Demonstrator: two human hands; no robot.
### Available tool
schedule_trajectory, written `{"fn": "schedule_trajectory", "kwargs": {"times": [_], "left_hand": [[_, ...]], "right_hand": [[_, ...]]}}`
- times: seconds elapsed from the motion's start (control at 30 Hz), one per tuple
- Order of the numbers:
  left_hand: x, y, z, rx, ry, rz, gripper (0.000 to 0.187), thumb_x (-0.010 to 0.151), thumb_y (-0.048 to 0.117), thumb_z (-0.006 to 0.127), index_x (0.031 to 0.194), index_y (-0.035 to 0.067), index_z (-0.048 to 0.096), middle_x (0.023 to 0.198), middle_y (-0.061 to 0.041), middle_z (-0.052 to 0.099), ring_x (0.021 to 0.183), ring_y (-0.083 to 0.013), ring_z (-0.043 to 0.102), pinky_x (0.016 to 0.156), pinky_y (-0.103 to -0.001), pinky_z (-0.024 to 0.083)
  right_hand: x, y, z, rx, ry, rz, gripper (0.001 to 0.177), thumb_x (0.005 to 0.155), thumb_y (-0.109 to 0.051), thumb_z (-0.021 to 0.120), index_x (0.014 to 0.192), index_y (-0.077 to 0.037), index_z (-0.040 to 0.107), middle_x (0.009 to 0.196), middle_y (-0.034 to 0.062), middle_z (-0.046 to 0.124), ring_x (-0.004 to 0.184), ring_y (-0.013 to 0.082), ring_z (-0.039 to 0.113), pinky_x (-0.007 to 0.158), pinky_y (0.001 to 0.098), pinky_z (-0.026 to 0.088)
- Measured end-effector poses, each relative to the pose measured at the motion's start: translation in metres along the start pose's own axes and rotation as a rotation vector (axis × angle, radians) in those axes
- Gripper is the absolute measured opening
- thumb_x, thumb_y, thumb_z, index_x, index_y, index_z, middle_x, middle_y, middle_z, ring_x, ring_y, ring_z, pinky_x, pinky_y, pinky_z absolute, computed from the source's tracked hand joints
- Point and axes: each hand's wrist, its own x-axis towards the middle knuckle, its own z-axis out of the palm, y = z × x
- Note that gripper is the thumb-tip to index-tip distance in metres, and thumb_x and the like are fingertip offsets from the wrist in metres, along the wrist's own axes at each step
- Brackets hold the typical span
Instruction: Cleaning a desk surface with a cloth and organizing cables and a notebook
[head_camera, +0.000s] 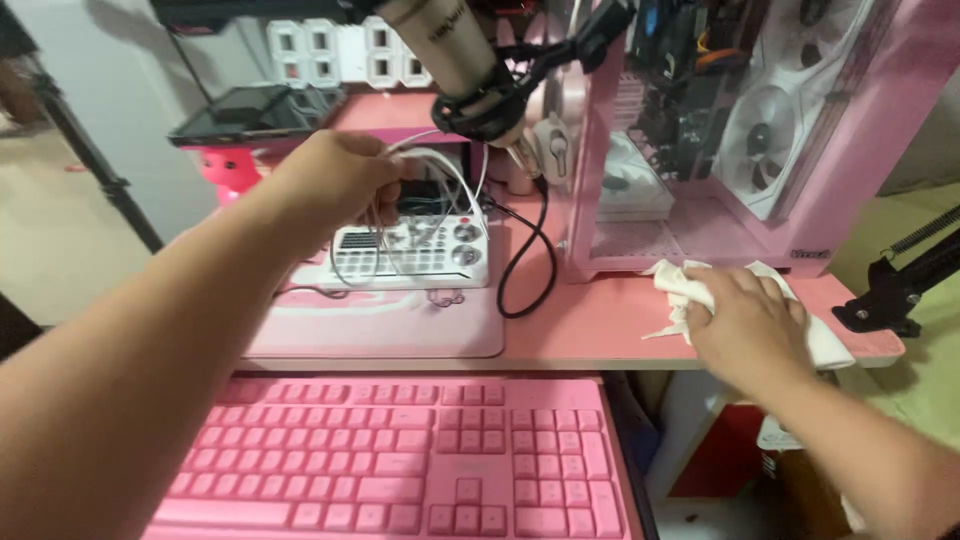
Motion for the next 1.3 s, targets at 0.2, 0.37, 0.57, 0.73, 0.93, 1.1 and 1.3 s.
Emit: {"fn": "schedule_trajectory", "kwargs": {"times": [0.2, 0.37, 0.57, 0.73, 0.93, 1.1, 1.3], "left_hand": [[-0.066, 0.060, -0.036, -0.246, -0.229, -0.247, 0.028, 0.111, 0.022, 0.053, 0.094, 0.001, 0.061, 0.061, 0.001, 0.022, 0.050, -0.0113, 0.018, 0.049, -0.028, 0.021], [-0.110, 0.099, -0.037, -0.044, -0.368, -0.313, 0.035, 0.112, 0.029, 0.053, 0.092, 0.001, 0.063, 0.061, 0.000, 0.035, 0.047, -0.0106, 0.023, 0.039, -0.024, 0.015], [-0.162, 0.140, -0.005, 0.077, -0.448, -0.222, 0.037, 0.114, 0.027, 0.050, 0.084, 0.006, 0.055, 0.063, -0.001, 0.040, 0.051, -0.0142, 0.028, 0.045, -0.030, 0.020], [-0.176, 0.132, 0.023, -0.325, -0.177, -0.243, 0.036, 0.108, 0.028, 0.054, 0.078, 0.008, 0.051, 0.065, -0.007, 0.048, 0.049, -0.0184, 0.041, 0.042, -0.032, 0.036], [-0.159, 0.061, 0.051, -0.950, -0.160, -0.168, 0.023, 0.103, 0.014, 0.044, 0.082, 0.007, 0.046, 0.072, -0.012, 0.050, 0.063, -0.0219, 0.048, 0.053, -0.031, 0.041], [-0.144, 0.016, 0.055, -0.747, -0.137, -0.194, 0.016, 0.107, 0.018, 0.048, 0.102, 0.005, 0.056, 0.071, -0.008, 0.046, 0.046, -0.0179, 0.057, 0.034, -0.022, 0.032], [-0.079, -0.046, 0.035, -0.425, 0.130, -0.068, 0.022, 0.096, 0.021, 0.069, 0.107, 0.002, 0.074, 0.084, -0.015, 0.069, 0.069, -0.0217, 0.067, 0.051, -0.036, 0.060]], "right_hand": [[0.002, -0.021, -0.049, 0.160, -0.135, 0.050, 0.054, 0.094, -0.049, 0.061, 0.139, -0.020, 0.051, 0.136, 0.0217, 0.062, 0.124, 0.0456, 0.059, 0.100, 0.0581, 0.046], [-0.035, -0.061, -0.108, 0.682, 0.363, -0.214, 0.025, 0.100, -0.022, 0.065, 0.120, -0.009, 0.071, 0.121, 0.0089, 0.072, 0.110, 0.0278, 0.065, 0.095, 0.0450, 0.048], [-0.123, -0.153, -0.190, 0.930, -0.175, -0.618, 0.096, 0.080, -0.062, 0.056, 0.160, -0.016, 0.028, 0.151, 0.0045, 0.061, 0.146, 0.0231, 0.049, 0.110, 0.0511, 0.041], [-0.143, -0.177, -0.171, 1.708, -0.726, -0.431, 0.044, 0.084, -0.015, 0.071, 0.125, -0.008, 0.062, 0.108, 0.0166, 0.076, 0.104, 0.0287, 0.071, 0.094, 0.0437, 0.053], [-0.127, -0.182, -0.138, 1.723, -1.003, -0.162, 0.011, 0.083, 0.006, 0.069, 0.093, 0.006, 0.064, 0.069, 0.0200, 0.064, 0.057, 0.0286, 0.062, 0.052, 0.0389, 0.051], [-0.106, -0.206, -0.100, 1.443, -1.036, 0.061, 0.007, 0.084, -0.002, 0.067, 0.090, -0.001, 0.064, 0.060, 0.0083, 0.059, 0.045, 0.0173, 0.060, 0.044, 0.0327, 0.052], [-0.044, -0.239, -0.048, 1.269, -0.986, 0.070, 0.010, 0.082, -0.011, 0.071, 0.083, -0.004, 0.064, 0.051, 0.0065, 0.052, 0.038, 0.0190, 0.055, 0.037, 0.0305, 0.041]]}}
